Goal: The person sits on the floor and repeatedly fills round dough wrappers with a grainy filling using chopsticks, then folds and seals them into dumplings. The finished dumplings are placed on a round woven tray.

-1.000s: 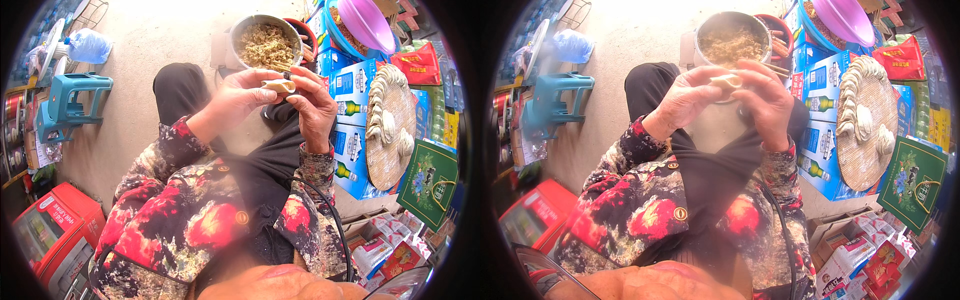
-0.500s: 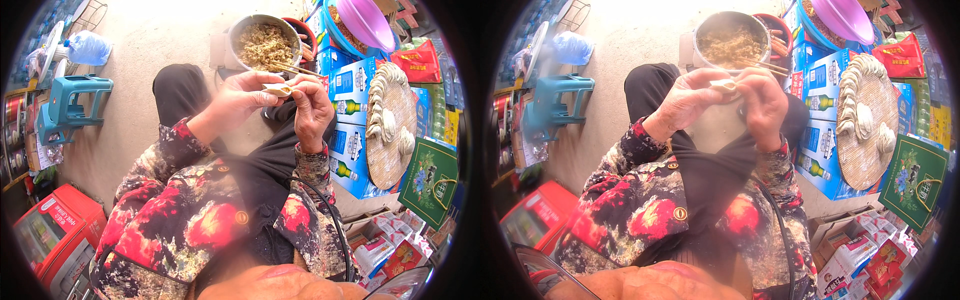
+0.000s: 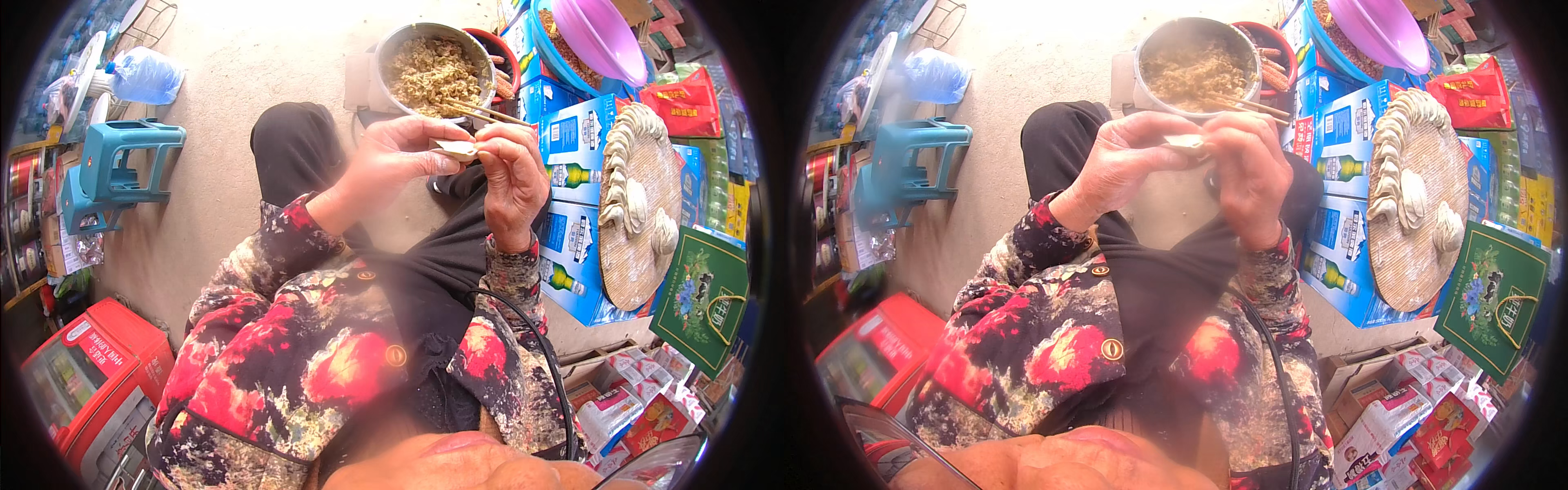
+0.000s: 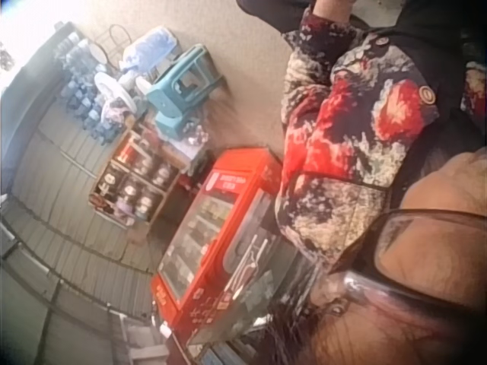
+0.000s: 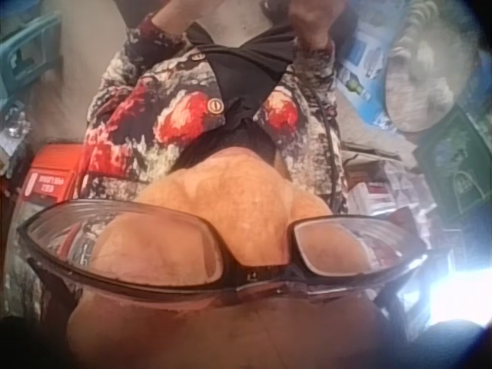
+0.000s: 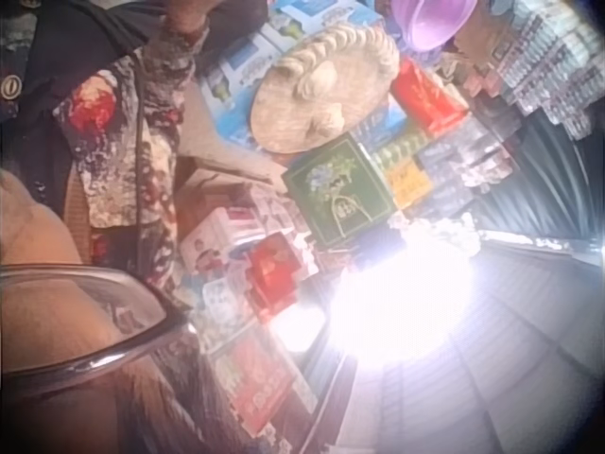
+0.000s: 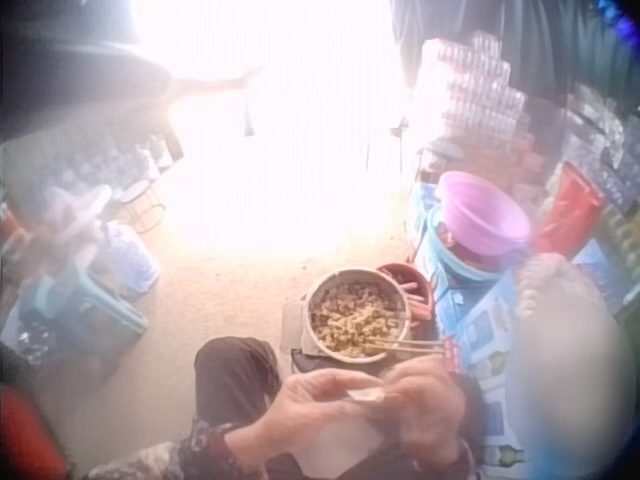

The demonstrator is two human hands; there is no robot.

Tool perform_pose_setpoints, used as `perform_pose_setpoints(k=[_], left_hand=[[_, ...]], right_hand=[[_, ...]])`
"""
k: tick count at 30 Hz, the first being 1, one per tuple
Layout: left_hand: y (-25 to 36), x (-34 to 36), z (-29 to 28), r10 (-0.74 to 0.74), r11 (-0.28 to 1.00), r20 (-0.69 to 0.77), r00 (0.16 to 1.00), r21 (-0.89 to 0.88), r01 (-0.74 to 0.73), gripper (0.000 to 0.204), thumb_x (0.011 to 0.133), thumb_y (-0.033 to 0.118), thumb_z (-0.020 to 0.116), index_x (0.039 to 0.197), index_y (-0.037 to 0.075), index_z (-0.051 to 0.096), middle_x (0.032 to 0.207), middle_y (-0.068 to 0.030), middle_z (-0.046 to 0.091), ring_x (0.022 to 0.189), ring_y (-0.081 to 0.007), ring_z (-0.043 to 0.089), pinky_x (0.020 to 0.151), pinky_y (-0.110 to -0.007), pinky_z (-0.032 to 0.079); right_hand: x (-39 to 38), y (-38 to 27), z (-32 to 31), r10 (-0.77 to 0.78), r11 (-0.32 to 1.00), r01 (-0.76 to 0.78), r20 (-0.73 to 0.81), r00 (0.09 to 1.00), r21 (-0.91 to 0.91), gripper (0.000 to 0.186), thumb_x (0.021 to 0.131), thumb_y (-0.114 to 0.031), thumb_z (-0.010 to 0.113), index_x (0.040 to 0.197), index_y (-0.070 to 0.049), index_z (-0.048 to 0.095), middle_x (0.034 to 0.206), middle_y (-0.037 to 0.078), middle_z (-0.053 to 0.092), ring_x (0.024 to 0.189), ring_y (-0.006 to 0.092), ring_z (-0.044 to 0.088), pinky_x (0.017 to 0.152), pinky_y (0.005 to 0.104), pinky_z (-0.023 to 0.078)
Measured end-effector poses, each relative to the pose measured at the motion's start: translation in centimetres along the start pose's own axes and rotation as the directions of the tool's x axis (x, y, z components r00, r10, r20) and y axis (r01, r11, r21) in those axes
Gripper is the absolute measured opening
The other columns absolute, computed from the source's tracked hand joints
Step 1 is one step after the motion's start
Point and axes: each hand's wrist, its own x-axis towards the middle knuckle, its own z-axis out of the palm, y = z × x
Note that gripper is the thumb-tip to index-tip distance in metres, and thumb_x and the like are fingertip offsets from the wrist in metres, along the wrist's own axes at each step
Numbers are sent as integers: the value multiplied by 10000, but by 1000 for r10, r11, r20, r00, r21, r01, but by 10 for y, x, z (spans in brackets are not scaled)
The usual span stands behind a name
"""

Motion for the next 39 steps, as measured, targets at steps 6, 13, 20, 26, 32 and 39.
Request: perform_pose_setpoints(k=[6, 13, 20, 26, 32, 39], left_hand=[[1, 0, -1, 7, 997, 0, 1000, 82, -7, 273, 879, -60, 681, 1151, -47, 690, 1120, -127, 714, 1044, -189, 689, 952, -311, 554], [4, -3, 3, 46, 987, -12, 999, 155, -43, 271, 884, -45, 690, 1155, -46, 688, 1095, -121, 722, 1031, -176, 691, 932, -293, 557], [5, -4, 6, 82, 980, -18, 996, 182, -77, 256, 868, -68, 700, 1123, -44, 691, 1100, -90, 711, 1051, -152, 671, 915, -286, 562], [-1, -4, 3, 191, 943, -42, 981, 284, -172, 312, 858, -41, 748, 1153, -77, 652, 1075, -90, 710, 1005, -134, 684, 878, -261, 564], [-5, -6, 6, 227, 921, -43, 973, 335, -200, 264, 855, -51, 737, 1116, -45, 697, 1069, -67, 720, 1007, -117, 671, 910, -254, 555], [-8, -4, 9, 253, 894, -64, 965, 396, -208, 258, 834, -36, 762, 1089, -16, 724, 1051, -48, 727, 954, -98, 660, 849, -255, 544]], right_hand=[[7, -4, -4, -84, 996, 85, 69, 994, -25, 133, 816, 81, 684, 910, -12, 669, 951, 105, 669, 871, 255, 608, 780, 349, 511], [3, -4, -2, -64, 992, 68, 46, 997, -106, 100, 904, -75, 719, 881, -14, 644, 967, 89, 673, 895, 229, 619, 822, 328, 493], [-2, -1, -2, -20, 997, 23, 50, 999, -71, 146, 829, 15, 703, 971, -20, 708, 1001, 96, 682, 943, 262, 614, 843, 358, 503], [2, -5, -3, -111, 977, 119, 55, 992, -175, 203, 798, -32, 769, 1000, -34, 754, 1010, 86, 694, 944, 246, 626, 846, 349, 508], [2, -3, -4, -137, 971, 153, 94, 986, -185, 179, 800, -67, 803, 972, -37, 760, 1010, 80, 697, 934, 242, 634, 839, 342, 510], [-2, -8, 5, -103, 970, 110, 43, 994, -218, 97, 857, -28, 745, 953, -29, 730, 986, 90, 690, 910, 250, 638, 839, 362, 519]])
